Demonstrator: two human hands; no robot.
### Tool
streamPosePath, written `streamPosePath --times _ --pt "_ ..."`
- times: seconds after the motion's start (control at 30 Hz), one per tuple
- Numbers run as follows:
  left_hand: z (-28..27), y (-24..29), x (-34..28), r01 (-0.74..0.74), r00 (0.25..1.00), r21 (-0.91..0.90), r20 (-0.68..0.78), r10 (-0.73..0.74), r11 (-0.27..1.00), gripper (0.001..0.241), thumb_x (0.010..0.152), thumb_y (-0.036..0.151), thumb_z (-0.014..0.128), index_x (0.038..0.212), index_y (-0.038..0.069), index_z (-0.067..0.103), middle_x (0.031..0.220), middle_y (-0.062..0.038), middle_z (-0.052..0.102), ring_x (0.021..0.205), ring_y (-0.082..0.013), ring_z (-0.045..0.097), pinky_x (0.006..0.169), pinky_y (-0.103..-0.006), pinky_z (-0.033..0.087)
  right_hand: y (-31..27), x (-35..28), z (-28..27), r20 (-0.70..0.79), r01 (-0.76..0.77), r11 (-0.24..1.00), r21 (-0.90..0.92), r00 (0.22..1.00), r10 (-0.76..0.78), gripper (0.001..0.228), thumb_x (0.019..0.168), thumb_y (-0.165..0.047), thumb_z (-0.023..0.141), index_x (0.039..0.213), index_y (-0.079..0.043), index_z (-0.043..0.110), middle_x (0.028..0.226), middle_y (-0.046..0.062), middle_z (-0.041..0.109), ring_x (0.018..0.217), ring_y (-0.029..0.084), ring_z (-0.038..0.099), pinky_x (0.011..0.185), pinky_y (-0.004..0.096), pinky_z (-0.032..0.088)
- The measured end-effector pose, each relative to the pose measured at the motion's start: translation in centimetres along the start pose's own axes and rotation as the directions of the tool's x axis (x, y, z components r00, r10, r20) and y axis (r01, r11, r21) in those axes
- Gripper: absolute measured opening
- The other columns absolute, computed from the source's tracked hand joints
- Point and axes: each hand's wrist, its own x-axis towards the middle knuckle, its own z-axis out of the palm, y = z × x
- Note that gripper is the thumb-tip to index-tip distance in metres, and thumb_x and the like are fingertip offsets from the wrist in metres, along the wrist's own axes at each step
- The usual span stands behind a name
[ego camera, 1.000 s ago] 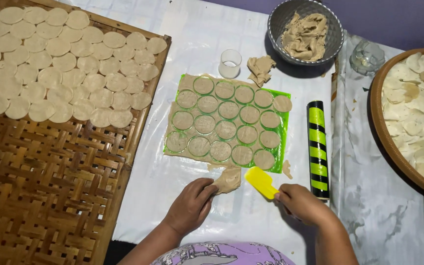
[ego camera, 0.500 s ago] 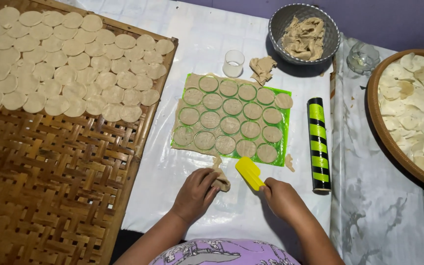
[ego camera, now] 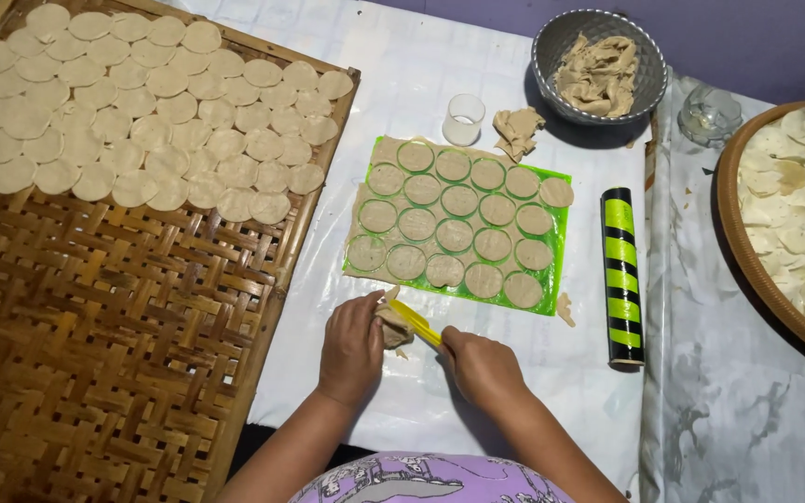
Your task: Preparing snack crackers by flattening dough with a rolling pin, cutting it into circles with a mold, and placing the pieces on a wooden drying tray.
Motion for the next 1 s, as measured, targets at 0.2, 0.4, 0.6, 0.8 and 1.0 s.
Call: streamPosePath --times 0.2,0.4,0.6,0.8,1.0 --pt "-1.0 -1.7 -0.7 0.06 0.997 0.043 0.052 -0.063 0.997 0.033 0.1 0.014 0.046 0.13 0.015 0.06 0.112 -0.007 0.056 0.115 -0.0314 0.058 0.1 -0.0459 0.046 2.4 1.0 0.7 0.053 -0.241 0.942 0.233 0.971 0.235 0.032 0.101 -0.029 0.05 0.107 -0.007 0.072 0.077 0.016 0.076 0.078 0.033 0.078 0.075 0.044 0.061" --pt "-1.1 -1.3 -1.0 -0.096 0.993 0.105 0.076 0.088 0.99 0.068 0.09 0.044 0.075 0.14 0.007 0.049 0.137 -0.022 0.049 0.133 -0.0416 0.049 0.111 -0.0535 0.04 1.3 4.7 4.7 0.042 -0.118 0.969 0.219 0.993 0.112 0.033 0.103 -0.029 0.051 0.113 -0.004 0.07 0.088 0.022 0.075 0.091 0.042 0.075 0.077 0.049 0.06" --pt "0.0 -4.3 -1.3 -0.117 0.991 0.126 0.075 0.108 0.985 0.063 0.087 0.012 0.076 0.143 0.003 0.048 0.123 -0.018 0.057 0.121 -0.0389 0.059 0.105 -0.0482 0.05 -1.6 2.0 -0.1 0.093 0.015 0.998 0.064 0.995 -0.021 0.025 0.103 -0.024 0.051 0.111 -0.009 0.07 0.093 0.022 0.076 0.095 0.043 0.074 0.081 0.051 0.059" --pt "-2.6 -2.2 0.1 0.127 0.991 -0.039 -0.027 -0.128 0.991 0.051 0.09 0.018 0.073 0.136 0.004 0.055 0.126 -0.014 0.064 0.115 -0.0283 0.063 0.096 -0.0398 0.054 1.7 2.4 1.7 0.146 -0.138 0.941 0.308 0.985 0.096 0.02 0.1 -0.024 0.056 0.098 -0.009 0.07 0.073 0.003 0.075 0.067 0.02 0.068 0.069 0.032 0.054" --pt "-3.4 0.3 1.7 -0.204 0.979 0.006 -0.014 0.204 0.979 0.059 0.09 0.012 0.069 0.145 0.003 0.048 0.129 -0.009 0.068 0.12 -0.0267 0.062 0.112 -0.0454 0.04 1.2 2.8 2.8 0.272 -0.137 0.6 0.788 0.952 -0.14 0.02 0.102 -0.007 0.054 0.11 -0.002 0.071 0.066 0.001 0.061 0.05 0.009 0.046 0.047 0.024 0.035"
